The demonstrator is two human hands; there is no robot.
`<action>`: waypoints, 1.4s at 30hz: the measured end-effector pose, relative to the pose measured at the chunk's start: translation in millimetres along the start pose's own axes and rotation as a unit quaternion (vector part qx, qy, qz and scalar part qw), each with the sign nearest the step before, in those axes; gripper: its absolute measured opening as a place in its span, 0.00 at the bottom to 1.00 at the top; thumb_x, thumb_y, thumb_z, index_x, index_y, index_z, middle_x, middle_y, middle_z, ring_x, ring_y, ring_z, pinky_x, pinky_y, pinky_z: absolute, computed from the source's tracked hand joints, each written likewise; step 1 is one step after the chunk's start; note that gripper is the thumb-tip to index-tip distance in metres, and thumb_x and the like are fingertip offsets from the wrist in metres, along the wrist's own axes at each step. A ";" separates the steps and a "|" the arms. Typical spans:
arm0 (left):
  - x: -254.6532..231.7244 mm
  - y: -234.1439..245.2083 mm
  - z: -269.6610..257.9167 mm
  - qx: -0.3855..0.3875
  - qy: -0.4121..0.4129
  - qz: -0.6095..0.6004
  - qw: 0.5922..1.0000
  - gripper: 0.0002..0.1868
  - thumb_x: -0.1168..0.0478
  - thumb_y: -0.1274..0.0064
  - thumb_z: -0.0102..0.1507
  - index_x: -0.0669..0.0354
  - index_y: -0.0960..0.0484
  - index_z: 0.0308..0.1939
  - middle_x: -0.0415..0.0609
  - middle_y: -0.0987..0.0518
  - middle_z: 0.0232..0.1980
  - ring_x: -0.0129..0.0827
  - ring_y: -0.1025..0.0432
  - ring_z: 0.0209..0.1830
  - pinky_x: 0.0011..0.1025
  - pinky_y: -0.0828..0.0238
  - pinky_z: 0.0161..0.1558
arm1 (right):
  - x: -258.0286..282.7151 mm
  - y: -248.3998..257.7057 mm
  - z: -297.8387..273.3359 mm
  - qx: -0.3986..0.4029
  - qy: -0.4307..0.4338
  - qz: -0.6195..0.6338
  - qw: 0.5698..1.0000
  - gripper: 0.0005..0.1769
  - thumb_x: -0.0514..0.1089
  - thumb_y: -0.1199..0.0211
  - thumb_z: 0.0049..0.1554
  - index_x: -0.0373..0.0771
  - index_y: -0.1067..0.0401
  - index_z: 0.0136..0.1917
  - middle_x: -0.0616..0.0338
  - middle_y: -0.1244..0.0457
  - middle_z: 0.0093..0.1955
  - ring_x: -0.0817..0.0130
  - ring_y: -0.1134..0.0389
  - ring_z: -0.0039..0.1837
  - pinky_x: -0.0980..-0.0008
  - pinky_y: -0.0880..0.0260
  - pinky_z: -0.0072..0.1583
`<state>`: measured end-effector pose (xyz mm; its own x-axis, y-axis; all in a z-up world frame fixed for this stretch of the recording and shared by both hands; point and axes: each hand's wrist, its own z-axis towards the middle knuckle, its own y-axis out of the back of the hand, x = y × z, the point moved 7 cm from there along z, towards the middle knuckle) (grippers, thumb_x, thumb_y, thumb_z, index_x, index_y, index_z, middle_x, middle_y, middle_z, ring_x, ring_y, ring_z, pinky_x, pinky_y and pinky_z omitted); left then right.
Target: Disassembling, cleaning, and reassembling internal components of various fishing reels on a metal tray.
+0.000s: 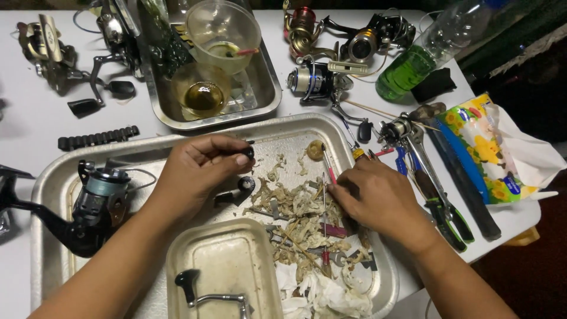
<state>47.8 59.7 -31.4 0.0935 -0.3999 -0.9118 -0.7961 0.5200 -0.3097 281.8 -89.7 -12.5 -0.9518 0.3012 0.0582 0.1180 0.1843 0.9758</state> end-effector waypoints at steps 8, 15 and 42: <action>10.1 -0.7 2.8 0.039 -0.072 -0.048 0.996 0.16 0.70 0.39 0.60 0.75 0.18 0.51 0.61 0.16 0.44 0.40 0.17 0.40 0.36 0.15 0.46 | -18.1 -1.4 2.4 -0.095 -0.009 0.096 0.991 0.11 0.55 0.35 0.54 0.48 0.19 0.43 0.55 0.30 0.37 0.52 0.27 0.46 0.55 0.26 0.50; 17.6 -1.7 6.1 0.066 -0.065 -0.044 0.995 0.17 0.66 0.43 0.63 0.74 0.19 0.54 0.60 0.15 0.42 0.40 0.17 0.40 0.36 0.14 0.46 | -24.5 38.8 -4.8 -0.194 0.022 0.510 0.838 0.22 0.29 0.37 0.55 0.33 0.27 0.63 0.49 0.31 0.34 0.63 0.30 0.32 0.66 0.24 0.39; 30.3 -3.5 9.2 0.063 0.041 -0.002 0.997 0.16 0.68 0.44 0.62 0.70 0.16 0.53 0.61 0.13 0.42 0.44 0.15 0.42 0.35 0.14 0.50 | 9.2 50.3 3.5 -0.371 0.233 0.242 0.866 0.06 0.35 0.34 0.60 0.27 0.22 0.48 0.44 0.29 0.46 0.55 0.25 0.48 0.63 0.22 0.54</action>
<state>58.9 52.7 -60.4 0.0433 -0.4601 -0.8868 -0.7139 0.6067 -0.3496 279.9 -74.4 36.4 -0.8731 -0.2673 0.4078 0.4850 -0.5621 0.6699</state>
